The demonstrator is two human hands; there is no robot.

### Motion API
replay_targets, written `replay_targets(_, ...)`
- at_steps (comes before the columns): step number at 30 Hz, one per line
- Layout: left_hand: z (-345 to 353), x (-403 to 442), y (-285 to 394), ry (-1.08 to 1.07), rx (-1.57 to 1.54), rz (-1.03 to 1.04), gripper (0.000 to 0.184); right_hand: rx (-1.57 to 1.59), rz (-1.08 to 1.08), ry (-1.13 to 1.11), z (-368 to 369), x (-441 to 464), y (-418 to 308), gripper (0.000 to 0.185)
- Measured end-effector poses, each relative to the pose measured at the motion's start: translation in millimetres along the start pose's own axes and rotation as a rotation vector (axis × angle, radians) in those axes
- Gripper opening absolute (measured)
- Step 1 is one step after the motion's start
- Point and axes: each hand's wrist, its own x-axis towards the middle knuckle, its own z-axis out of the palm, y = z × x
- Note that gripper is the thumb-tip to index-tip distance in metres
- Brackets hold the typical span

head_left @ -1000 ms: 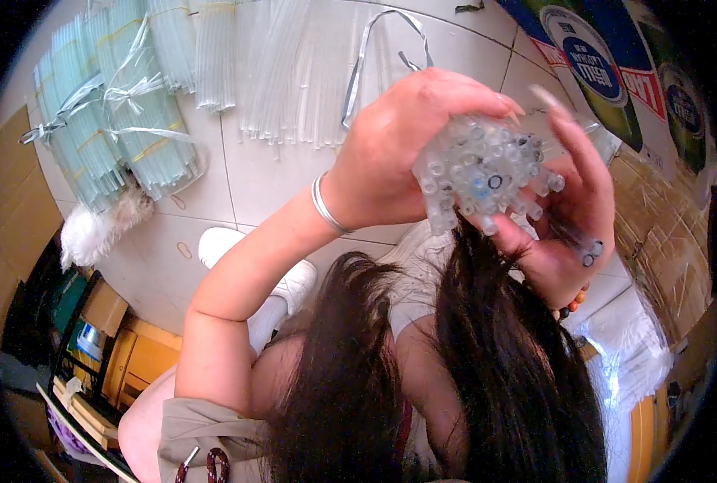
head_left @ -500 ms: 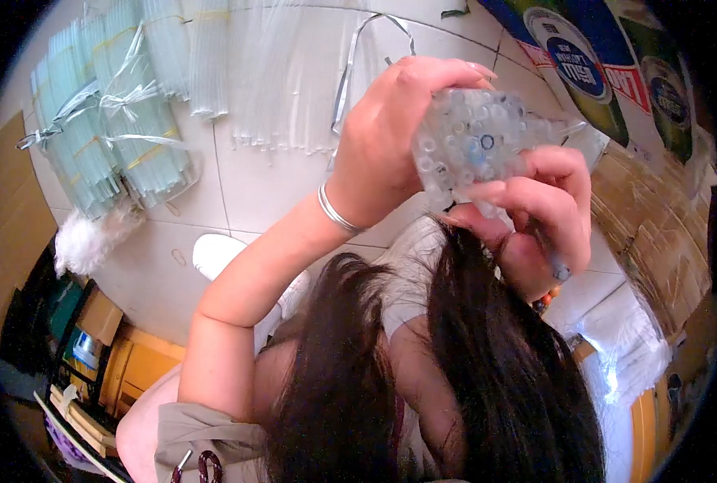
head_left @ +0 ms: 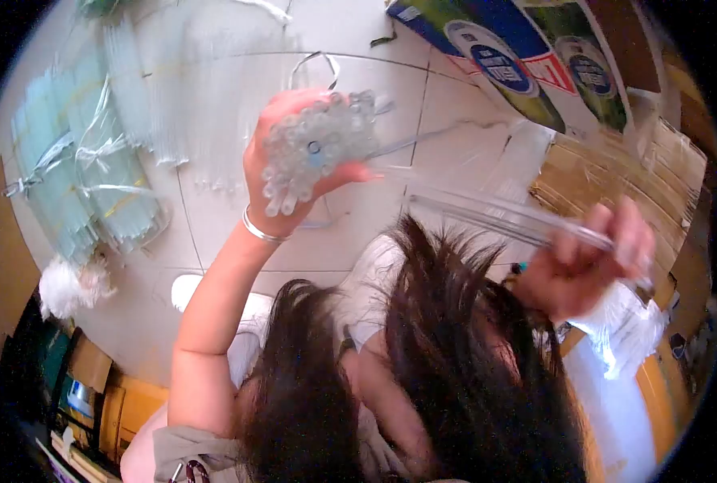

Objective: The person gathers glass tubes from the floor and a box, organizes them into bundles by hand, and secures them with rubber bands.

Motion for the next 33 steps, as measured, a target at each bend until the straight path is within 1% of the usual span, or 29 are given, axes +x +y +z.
replay_targets(1, 1, -1, -2, 0.008, -0.026, 0.01, 0.079, 0.162, -0.057, -0.037, -8, 6, -16, 0.015)
replay_targets(3, 0, 0, -2, 0.006, -0.035, 0.055, 0.076, 0.249, -0.215, -0.023, -11, 18, -53, 0.009)
replay_targets(4, 0, 2, -1, -0.004, -0.023, 0.089, 0.075, 0.256, -0.302, 0.034, -14, 21, -68, 0.009)
replay_targets(5, -1, 3, -1, -0.014, -0.012, 0.122, 0.074, 0.134, -0.312, -0.005, -20, 23, -69, 0.011)
replay_targets(6, -1, 1, -2, -0.011, -0.021, 0.105, 0.074, 0.012, -0.328, -0.042, -25, 26, -71, 0.017)
replay_targets(8, 0, -2, -4, -0.007, -0.047, 0.075, 0.074, -0.372, -0.307, -0.176, -34, 31, -43, 0.016)
replay_targets(9, -2, 0, -3, -0.03, 0.007, 0.096, 0.074, -0.542, -0.292, -0.256, -34, 33, -32, 0.017)
replay_targets(11, -7, 3, -1, -0.072, 0.121, 0.133, 0.074, -0.782, -0.175, -0.447, -2, 30, -1, 0.021)
replay_targets(13, 0, -2, -4, -0.014, -0.001, 0.088, 0.074, -0.891, -0.161, -0.565, 17, 27, 19, 0.018)
replay_targets(14, 1, -4, -5, 0.016, -0.06, 0.063, 0.074, -0.853, -0.151, -0.568, 24, 24, 24, 0.02)
replay_targets(15, 0, -4, -4, 0.016, -0.037, 0.074, 0.074, -0.814, -0.141, -0.57, 31, 22, 30, 0.023)
replay_targets(16, -1, -4, -4, 0.017, -0.015, 0.083, 0.074, -0.743, -0.073, -0.553, 39, 17, 32, 0.032)
replay_targets(18, -1, -6, -5, 0.028, -0.015, 0.072, 0.074, -0.681, 0.041, -0.564, 42, 12, 31, 0.041)
replay_targets(20, 2, -10, -6, 0.046, -0.055, 0.033, 0.074, -0.696, 0.135, -0.621, 41, 12, 27, 0.039)
replay_targets(21, 1, -11, -6, 0.02, -0.002, 0.009, 0.074, -0.647, 0.111, -0.611, 42, 12, 30, 0.023)
replay_targets(22, -2, -13, -4, -0.005, 0.052, -0.014, 0.074, -0.599, 0.088, -0.602, 42, 13, 33, 0.014)
replay_targets(24, -8, -22, -6, -0.036, 0.087, -0.162, 0.074, -0.557, 0.091, -0.623, 40, 13, 38, 0.016)
replay_targets(25, -10, -32, -10, -0.043, 0.069, -0.287, 0.074, -0.541, 0.106, -0.629, 38, 12, 39, 0.018)
replay_targets(27, -9, -34, -11, -0.022, 0.042, -0.284, 0.074, -0.527, 0.187, -0.625, 37, 10, 40, 0.023)
replay_targets(29, 1, -9, 4, 0.034, 0.024, -0.028, 0.074, -0.471, 0.251, -0.638, 33, 9, 43, 0.027)
replay_targets(33, 1, -10, -2, 0.041, 0.009, 0.001, 0.073, -0.395, 0.347, -0.67, 26, 10, 52, 0.037)
